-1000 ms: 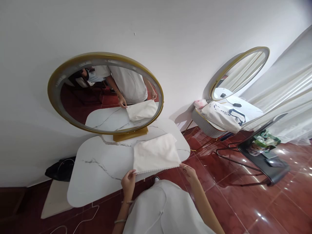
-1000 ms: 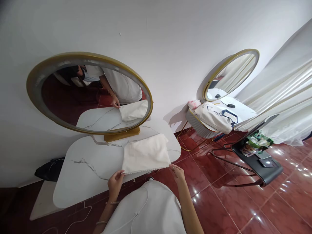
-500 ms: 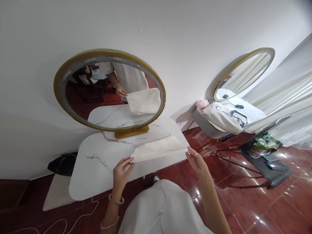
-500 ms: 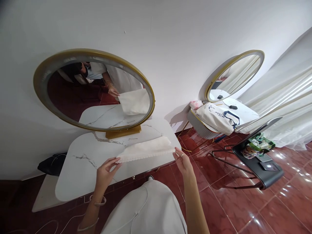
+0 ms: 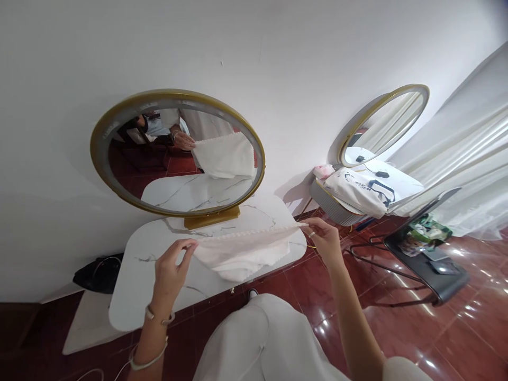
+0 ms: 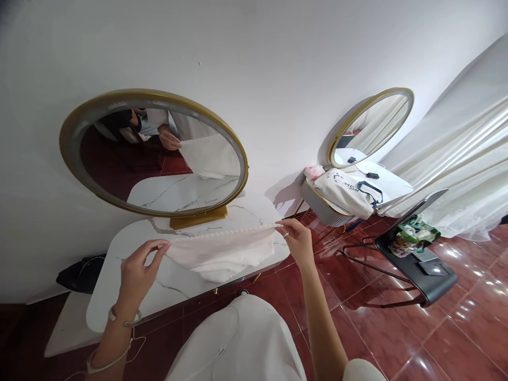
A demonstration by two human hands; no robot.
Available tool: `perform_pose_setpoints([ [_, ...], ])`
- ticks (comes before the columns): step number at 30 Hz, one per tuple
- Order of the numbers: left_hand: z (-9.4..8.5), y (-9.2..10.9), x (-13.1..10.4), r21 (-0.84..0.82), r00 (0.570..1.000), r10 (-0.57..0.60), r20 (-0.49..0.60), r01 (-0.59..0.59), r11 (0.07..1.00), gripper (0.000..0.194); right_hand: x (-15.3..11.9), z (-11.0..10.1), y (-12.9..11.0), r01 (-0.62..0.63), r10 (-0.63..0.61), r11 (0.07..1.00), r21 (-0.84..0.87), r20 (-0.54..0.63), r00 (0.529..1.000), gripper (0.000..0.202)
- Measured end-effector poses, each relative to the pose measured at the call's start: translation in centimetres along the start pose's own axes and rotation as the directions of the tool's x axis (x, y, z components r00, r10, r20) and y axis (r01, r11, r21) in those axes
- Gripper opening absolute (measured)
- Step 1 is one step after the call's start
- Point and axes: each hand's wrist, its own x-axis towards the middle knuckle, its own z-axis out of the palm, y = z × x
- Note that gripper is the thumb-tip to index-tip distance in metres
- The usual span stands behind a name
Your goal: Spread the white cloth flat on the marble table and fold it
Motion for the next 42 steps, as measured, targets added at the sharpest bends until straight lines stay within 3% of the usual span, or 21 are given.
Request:
perform_pose_setpoints([
  [3, -0.8, -0.2, 0.7, 0.029, 0.999, 0.004, 0.048, -0.006, 1.000, 0.025, 0.4, -0.2, -0.9, 0.074, -0.073, 0.997, -0.021, 0.016, 0.997, 0.021],
  [7, -1.1, -0.4, 2.3, 0.037, 0.990, -0.015, 0.138, 0.010, 0.999, 0.033, 1.4, -0.3, -1.8, 0.039, -0.033, 0.996, -0.076, 0.077, 0.997, 0.023],
  [12, -2.0, 0.3, 4.6, -0.036, 0.968, -0.052, 0.246, 0.063, 0.997, 0.036, 2.0, -1.7, -4.0, 0.114, -0.116, 0.982, -0.148, -0.007, 0.993, 0.021],
  [15, -3.2, 1.4, 4.8, -0.117, 0.959, -0.041, 0.281, 0.076, 0.990, 0.033, 0.1, -4.1, -5.6, 0.128, -0.141, 0.970, -0.204, -0.049, 0.989, 0.018],
  [18, -4.6, 2.8, 3.7, -0.184, 0.936, 0.005, 0.352, 0.064, 0.981, 0.028, -3.8, -7.2, -6.4, 0.018, -0.012, 0.979, -0.201, 0.030, 0.999, 0.019],
  [20, -5.5, 3.7, 2.3, -0.211, 0.878, 0.012, 0.478, 0.102, 0.972, 0.024, -6.8, -9.0, -6.4, -0.091, 0.118, 0.982, -0.167, 0.155, 0.981, 0.022],
  [23, -6.6, 4.7, -0.6, -0.222, 0.716, -0.031, 0.697, 0.257, 0.941, 0.019, -10.6, -11.3, -6.1, -0.277, 0.301, 0.954, -0.118, 0.317, 0.899, 0.025],
  [25, -6.8, 5.3, -2.4, -0.227, 0.595, -0.041, 0.803, 0.369, 0.901, 0.022, -11.8, -12.4, -5.9, -0.373, 0.387, 0.921, -0.114, 0.382, 0.839, 0.025],
  [27, -6.4, 5.6, -3.7, -0.238, 0.519, -0.036, 0.854, 0.452, 0.860, 0.026, -11.6, -13.2, -5.5, -0.427, 0.437, 0.896, -0.124, 0.416, 0.797, 0.027],
  [30, -3.4, 5.3, -4.2, -0.218, 0.518, -0.103, 0.849, 0.523, 0.824, 0.025, -8.5, -13.3, -3.5, -0.474, 0.490, 0.868, -0.148, 0.415, 0.767, 0.032],
  [32, 0.7, 4.2, -3.5, -0.174, 0.526, -0.170, 0.834, 0.542, 0.822, 0.027, -4.7, -12.2, -0.7, -0.505, 0.522, 0.848, -0.162, 0.425, 0.740, 0.037],
  [34, 6.1, 2.3, -2.3, -0.128, 0.529, -0.209, 0.822, 0.531, 0.838, 0.029, -0.1, -10.2, 3.3, -0.534, 0.546, 0.830, -0.160, 0.428, 0.720, 0.041],
  [36, 12.2, -0.1, -0.7, -0.089, 0.587, -0.235, 0.775, 0.469, 0.879, 0.028, 4.8, -7.5, 7.8, -0.564, 0.576, 0.813, -0.145, 0.346, 0.741, 0.044],
  [38, 17.8, -2.6, 0.9, -0.015, 0.708, -0.269, 0.653, 0.367, 0.930, 0.030, 9.1, -4.7, 12.0, -0.569, 0.609, 0.793, -0.218, 0.259, 0.750, 0.034],
  [40, 22.1, -4.7, 2.3, 0.052, 0.749, -0.306, 0.587, 0.342, 0.938, 0.031, 12.5, -2.2, 15.4, -0.553, 0.611, 0.786, -0.276, 0.217, 0.761, 0.024],
  [42, 24.7, -6.2, 3.4, 0.109, 0.761, -0.342, 0.552, 0.341, 0.934, 0.031, 14.7, -0.4, 17.9, -0.522, 0.595, 0.791, -0.320, 0.200, 0.778, 0.018],
])
